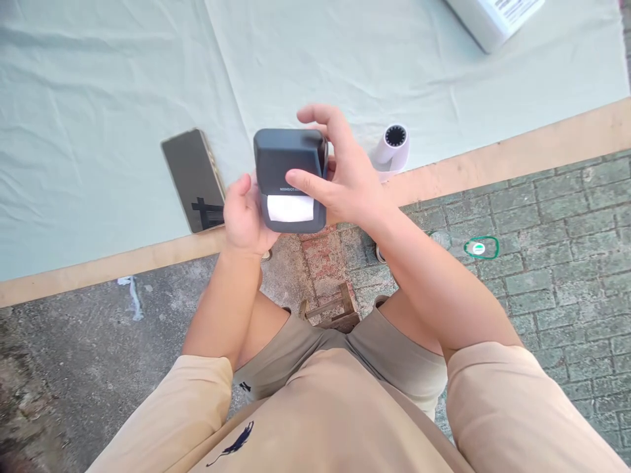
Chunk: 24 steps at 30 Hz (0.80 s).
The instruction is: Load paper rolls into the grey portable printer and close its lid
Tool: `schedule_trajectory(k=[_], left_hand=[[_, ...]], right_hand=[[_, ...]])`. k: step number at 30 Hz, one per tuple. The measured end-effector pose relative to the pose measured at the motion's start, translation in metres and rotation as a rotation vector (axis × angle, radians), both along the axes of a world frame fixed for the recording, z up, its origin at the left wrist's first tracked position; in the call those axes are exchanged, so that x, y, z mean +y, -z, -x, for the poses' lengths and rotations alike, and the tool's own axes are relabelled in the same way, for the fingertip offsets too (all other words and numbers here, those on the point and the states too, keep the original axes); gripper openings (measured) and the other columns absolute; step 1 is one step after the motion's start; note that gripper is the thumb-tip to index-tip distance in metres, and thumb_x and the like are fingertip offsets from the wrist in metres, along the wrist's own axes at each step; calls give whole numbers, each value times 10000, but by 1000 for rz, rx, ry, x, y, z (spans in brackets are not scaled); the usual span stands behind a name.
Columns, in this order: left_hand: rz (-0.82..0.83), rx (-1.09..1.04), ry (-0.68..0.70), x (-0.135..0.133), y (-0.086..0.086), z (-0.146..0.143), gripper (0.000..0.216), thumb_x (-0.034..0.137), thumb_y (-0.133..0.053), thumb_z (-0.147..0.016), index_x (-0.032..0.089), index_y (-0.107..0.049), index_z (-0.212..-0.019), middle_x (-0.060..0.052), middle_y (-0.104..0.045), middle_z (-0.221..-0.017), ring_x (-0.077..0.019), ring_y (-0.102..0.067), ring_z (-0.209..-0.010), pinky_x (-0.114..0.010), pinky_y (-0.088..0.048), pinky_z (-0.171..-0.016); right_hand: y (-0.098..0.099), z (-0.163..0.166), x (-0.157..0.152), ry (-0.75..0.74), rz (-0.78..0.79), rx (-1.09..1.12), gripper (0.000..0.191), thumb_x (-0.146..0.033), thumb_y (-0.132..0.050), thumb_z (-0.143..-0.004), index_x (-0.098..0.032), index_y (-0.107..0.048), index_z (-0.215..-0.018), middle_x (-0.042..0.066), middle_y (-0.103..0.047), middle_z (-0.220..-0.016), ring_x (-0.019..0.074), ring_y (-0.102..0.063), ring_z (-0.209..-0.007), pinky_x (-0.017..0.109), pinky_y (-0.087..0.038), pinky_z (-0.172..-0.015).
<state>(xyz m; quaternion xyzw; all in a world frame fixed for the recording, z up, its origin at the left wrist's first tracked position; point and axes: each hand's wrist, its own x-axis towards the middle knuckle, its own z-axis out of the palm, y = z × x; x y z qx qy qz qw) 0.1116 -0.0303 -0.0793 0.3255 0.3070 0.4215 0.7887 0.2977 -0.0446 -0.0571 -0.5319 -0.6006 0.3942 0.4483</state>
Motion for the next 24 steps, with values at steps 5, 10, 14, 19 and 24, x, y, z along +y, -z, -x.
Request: schedule_trajectory(k=[5,10,14,19,24], left_hand=[[9,-12,-49,1,0,2,307,530,-593,-969,282,-703,-1112,-3,-791,-1092,-273,-723,-1221,-414,-644,-947],[30,-61,3,6,-1,5,288,464,-503,-988,244,-687,-970,-24,-798,-972,-286,-659,-1342,-471,-597,-1090],[56,-45,-10,8,-3,2,421,577,-431,-990,246,-690,-1015,-40,-799,-1082,-314,-567,-1451,-518,-529,-1186],[-42,14,18,4,0,2,511,695,-557,-914,255,-694,-1135,-66,-760,-1259,-324,-500,-1515,-475,-558,-1148],[-32,5,-28,1,4,5,462,638,-654,-904,262,-691,-1169,-36,-773,-1205,-311,-594,-1433,-452,-576,-1133]], right_hand=[[-11,-7,-3,-104,-24,-42,760,-828,-654,-828,-406,-462,-1429,38,-653,-1364,276,-689,-1169,442,-609,-981],[-25,-11,-14,-212,-105,-205,813,-644,-660,-899,-369,-323,-1585,59,-498,-1594,297,-565,-1376,492,-517,-1142],[-22,-1,-15,6,-255,-280,621,-601,-609,-933,-319,-452,-1463,108,-580,-1473,300,-636,-1264,491,-583,-974],[-24,10,-11,379,-338,-394,420,-632,-390,-1035,-276,-600,-961,69,-654,-875,275,-671,-895,495,-557,-847],[-50,13,-15,191,-358,-445,309,-482,-438,-1019,-278,-654,-1106,86,-739,-1131,276,-679,-1095,442,-552,-886]])
